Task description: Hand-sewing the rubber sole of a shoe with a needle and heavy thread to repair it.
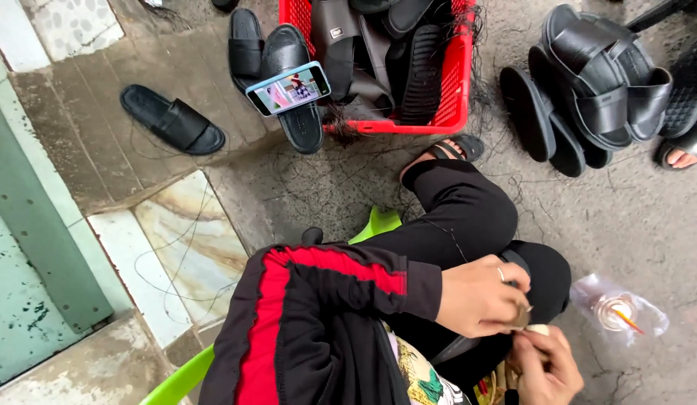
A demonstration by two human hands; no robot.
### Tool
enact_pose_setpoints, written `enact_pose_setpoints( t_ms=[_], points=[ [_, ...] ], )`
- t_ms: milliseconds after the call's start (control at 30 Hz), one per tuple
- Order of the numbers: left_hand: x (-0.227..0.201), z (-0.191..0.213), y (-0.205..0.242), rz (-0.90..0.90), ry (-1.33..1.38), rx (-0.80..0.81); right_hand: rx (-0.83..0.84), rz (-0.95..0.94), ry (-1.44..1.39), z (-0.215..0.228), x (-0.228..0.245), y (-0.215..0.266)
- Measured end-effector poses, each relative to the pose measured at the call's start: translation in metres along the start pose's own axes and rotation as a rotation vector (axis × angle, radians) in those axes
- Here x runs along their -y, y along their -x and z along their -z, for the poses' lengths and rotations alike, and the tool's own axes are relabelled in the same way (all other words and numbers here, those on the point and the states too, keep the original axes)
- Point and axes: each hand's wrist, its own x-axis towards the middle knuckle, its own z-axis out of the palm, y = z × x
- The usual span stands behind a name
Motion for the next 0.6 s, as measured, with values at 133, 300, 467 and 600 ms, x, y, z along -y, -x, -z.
enact_pose_setpoints(
  t_ms=[133, 300, 467, 600],
  points=[
    [-0.02, 0.024, -0.012, -0.187, -0.188, -0.049, -0.24, -0.106, -0.281, 0.004, -0.007, -0.009],
    [-0.026, 0.015, -0.007, -0.107, -0.066, -0.13, 0.053, -0.175, 0.028, 0.007, 0.011, -0.019],
    [-0.037, 0.016, -0.009, 0.043, 0.288, -0.231, 0.04, -0.078, -0.583, 0.015, -0.051, -0.011],
    [-0.032, 0.042, -0.018, 0.024, 0.299, -0.075, 0.107, -0.108, -0.674, 0.021, -0.024, -0.018]
  ],
)
